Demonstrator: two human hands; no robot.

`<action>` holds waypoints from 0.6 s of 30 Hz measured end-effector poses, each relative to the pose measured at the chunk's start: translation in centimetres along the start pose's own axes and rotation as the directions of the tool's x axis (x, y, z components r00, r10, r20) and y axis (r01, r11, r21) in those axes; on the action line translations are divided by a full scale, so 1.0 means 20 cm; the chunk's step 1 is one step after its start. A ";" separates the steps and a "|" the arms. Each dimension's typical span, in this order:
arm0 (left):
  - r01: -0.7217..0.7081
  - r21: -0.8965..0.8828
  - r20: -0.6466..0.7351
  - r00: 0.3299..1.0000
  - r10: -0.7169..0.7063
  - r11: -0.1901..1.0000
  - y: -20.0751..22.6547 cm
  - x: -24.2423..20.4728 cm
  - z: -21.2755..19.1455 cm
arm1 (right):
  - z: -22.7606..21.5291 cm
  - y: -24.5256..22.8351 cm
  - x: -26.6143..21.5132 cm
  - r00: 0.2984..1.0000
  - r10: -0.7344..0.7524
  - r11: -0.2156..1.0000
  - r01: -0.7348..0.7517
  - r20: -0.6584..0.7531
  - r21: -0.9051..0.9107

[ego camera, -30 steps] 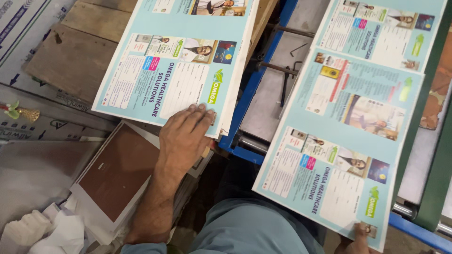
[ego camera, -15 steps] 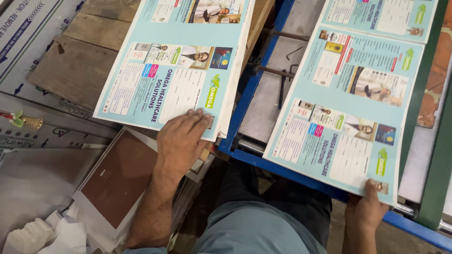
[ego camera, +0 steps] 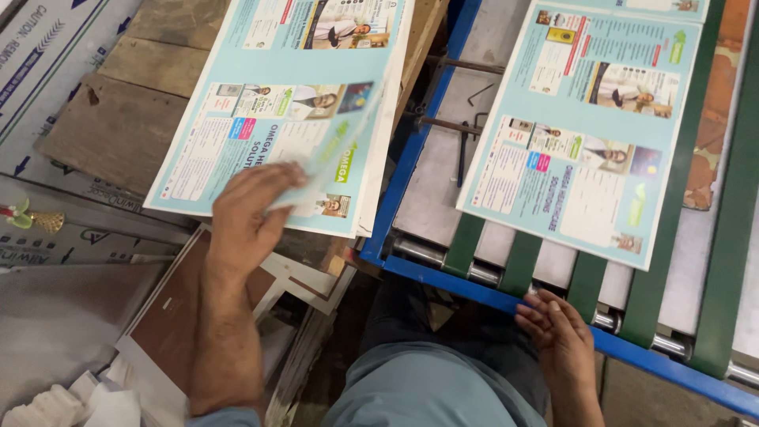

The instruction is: The person repeatedly picks up stacks of printed papers from a wooden surface and places them onto a moving conveyor belt. The hands move quickly to transfer the documents, which feature a light blue design and text, from the left side of the frame to the right.

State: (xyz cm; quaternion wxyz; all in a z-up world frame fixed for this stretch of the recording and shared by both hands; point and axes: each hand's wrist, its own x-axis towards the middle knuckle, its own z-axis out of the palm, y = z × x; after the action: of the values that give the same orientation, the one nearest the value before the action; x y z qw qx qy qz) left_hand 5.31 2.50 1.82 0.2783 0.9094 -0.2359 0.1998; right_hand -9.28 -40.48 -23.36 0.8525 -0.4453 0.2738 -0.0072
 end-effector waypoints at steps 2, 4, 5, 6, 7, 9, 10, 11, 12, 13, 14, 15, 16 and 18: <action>0.039 -0.052 -0.073 0.996 -0.042 0.998 0.02 -0.02 0.07 | 0.11 -0.05 -0.04 0.998 -0.001 1.000 0.003 0.057 -0.025; 0.038 -0.100 -0.095 0.994 -0.048 0.994 0.12 -0.05 0.19 | 0.25 -0.09 -0.11 0.993 0.005 0.997 0.004 0.121 -0.073; 0.017 -0.122 -0.080 0.996 -0.027 0.992 0.20 -0.07 0.27 | 0.32 -0.11 -0.13 0.970 0.003 0.997 0.015 0.243 -0.071; -0.033 -0.014 0.039 0.999 0.033 0.999 0.29 -0.09 0.35 | 0.39 -0.13 -0.16 0.934 0.006 0.997 0.020 0.357 -0.070; -0.095 0.087 0.163 0.983 0.080 0.992 0.39 -0.10 0.43 | 0.46 -0.14 -0.18 0.884 0.011 0.997 0.024 0.466 -0.068; -0.264 0.179 0.208 0.952 0.226 0.948 0.61 -0.16 0.55 | 0.58 -0.13 -0.23 0.848 0.019 1.000 -0.019 0.529 -0.005; -0.262 0.118 0.288 0.932 0.220 0.958 0.68 -0.19 0.57 | 0.63 -0.12 -0.24 0.827 0.019 0.999 -0.040 0.562 0.025; -0.254 0.057 0.366 0.905 0.216 0.966 0.74 -0.20 0.58 | 0.65 -0.12 -0.24 0.894 0.046 0.997 -0.068 0.447 0.033; -0.239 -0.002 0.443 0.870 0.215 0.971 0.77 -0.21 0.58 | 0.67 -0.12 -0.23 0.943 0.077 0.994 -0.097 0.324 0.045; -0.241 0.029 0.467 0.861 0.200 0.970 0.76 -0.21 0.56 | 0.66 -0.12 -0.22 0.974 0.111 0.990 -0.125 0.197 0.060; -0.240 0.061 0.491 0.852 0.180 0.969 0.74 -0.20 0.54 | 0.64 -0.13 -0.21 0.989 0.033 0.996 -0.044 0.144 0.076; -0.239 0.093 0.514 0.843 0.159 0.967 0.70 -0.19 0.51 | 0.59 -0.14 -0.18 0.995 -0.046 0.995 0.038 0.091 0.088; -0.224 0.170 0.510 0.854 0.109 0.960 0.65 -0.17 0.48 | 0.53 -0.16 -0.14 0.991 -0.127 0.988 0.123 0.036 0.096; -0.193 0.319 0.491 0.871 0.013 0.928 0.52 -0.13 0.40 | 0.36 -0.22 -0.09 0.965 -0.252 0.968 0.250 -0.076 -0.035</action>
State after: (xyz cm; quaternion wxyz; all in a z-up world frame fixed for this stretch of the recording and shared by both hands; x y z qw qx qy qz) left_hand -0.46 -9.10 -1.36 0.0294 0.9513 -0.3059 0.0223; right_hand -6.41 -37.18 -15.97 0.8274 -0.4864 0.2492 -0.1293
